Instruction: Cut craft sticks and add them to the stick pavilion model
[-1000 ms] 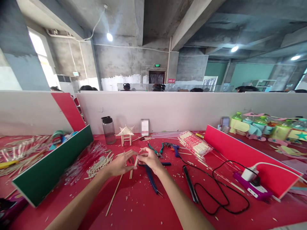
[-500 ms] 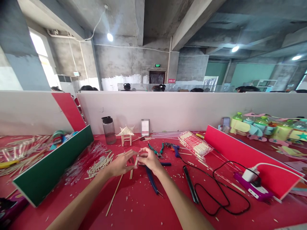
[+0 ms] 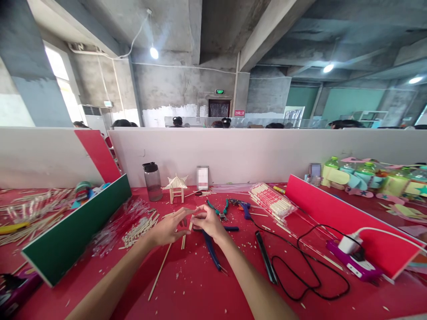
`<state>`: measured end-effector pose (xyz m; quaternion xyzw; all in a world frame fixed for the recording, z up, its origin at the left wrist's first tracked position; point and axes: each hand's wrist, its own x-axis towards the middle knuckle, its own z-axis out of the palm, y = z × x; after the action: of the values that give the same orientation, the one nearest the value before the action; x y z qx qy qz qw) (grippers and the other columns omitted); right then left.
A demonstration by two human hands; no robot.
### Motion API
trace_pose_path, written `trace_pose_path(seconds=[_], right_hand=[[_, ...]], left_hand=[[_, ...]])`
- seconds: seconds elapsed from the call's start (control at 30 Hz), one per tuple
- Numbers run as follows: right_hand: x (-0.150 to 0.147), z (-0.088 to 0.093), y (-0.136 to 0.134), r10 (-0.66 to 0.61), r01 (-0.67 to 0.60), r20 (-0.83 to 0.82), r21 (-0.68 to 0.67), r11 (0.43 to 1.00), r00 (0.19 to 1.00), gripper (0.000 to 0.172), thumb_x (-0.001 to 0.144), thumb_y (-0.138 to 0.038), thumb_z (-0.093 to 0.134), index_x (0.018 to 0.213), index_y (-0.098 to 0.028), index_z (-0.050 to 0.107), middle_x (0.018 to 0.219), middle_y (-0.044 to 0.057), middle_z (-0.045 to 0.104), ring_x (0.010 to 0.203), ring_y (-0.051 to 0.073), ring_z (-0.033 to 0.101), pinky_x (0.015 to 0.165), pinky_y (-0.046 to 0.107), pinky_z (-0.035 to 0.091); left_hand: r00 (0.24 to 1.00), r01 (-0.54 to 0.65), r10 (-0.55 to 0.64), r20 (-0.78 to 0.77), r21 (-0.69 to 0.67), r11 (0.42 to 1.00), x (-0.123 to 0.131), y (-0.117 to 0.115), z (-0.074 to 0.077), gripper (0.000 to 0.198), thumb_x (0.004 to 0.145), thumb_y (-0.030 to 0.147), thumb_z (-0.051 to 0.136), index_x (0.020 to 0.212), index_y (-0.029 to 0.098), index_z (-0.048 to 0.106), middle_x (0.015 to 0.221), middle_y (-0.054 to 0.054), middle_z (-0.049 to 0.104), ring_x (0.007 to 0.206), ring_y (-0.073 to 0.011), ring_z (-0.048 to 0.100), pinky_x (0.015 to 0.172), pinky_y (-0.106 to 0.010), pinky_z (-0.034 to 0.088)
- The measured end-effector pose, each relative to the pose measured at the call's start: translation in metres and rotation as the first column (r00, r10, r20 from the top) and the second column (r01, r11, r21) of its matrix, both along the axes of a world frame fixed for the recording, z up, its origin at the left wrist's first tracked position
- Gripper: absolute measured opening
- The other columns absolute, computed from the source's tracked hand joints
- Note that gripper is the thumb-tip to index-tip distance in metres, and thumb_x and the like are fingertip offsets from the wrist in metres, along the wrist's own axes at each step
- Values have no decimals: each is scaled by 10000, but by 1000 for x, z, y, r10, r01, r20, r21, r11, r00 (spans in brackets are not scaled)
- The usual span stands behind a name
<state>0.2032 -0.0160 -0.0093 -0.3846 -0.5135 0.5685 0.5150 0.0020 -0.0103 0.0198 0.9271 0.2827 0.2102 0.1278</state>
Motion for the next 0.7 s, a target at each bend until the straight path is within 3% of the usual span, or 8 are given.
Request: trace_pose_path(seconds=[0.3,0.7], right_hand=[[0,-3,2,8,-8,27,12,1000,1000,550,531,-372,892,914,-212,530,709,-47,668,585,120,636,639,278,564],[0,-5,3,1,-2,37,31,1000,999,551,537,-426,883,903,-212,532,700,-45,667,573,125,636,629,283,566]], left_hand=[[997,-14,20,-78,68,998,0,-1,-2,594,900,312,557,1444,281,322,1314,-97,538,1125,-269,594,933,-342,466],[992,-40,53,-114,110,993,-2,0,-2,569,925,412,527,1440,290,320,1210,-83,591,1059,-256,628,872,-308,473]])
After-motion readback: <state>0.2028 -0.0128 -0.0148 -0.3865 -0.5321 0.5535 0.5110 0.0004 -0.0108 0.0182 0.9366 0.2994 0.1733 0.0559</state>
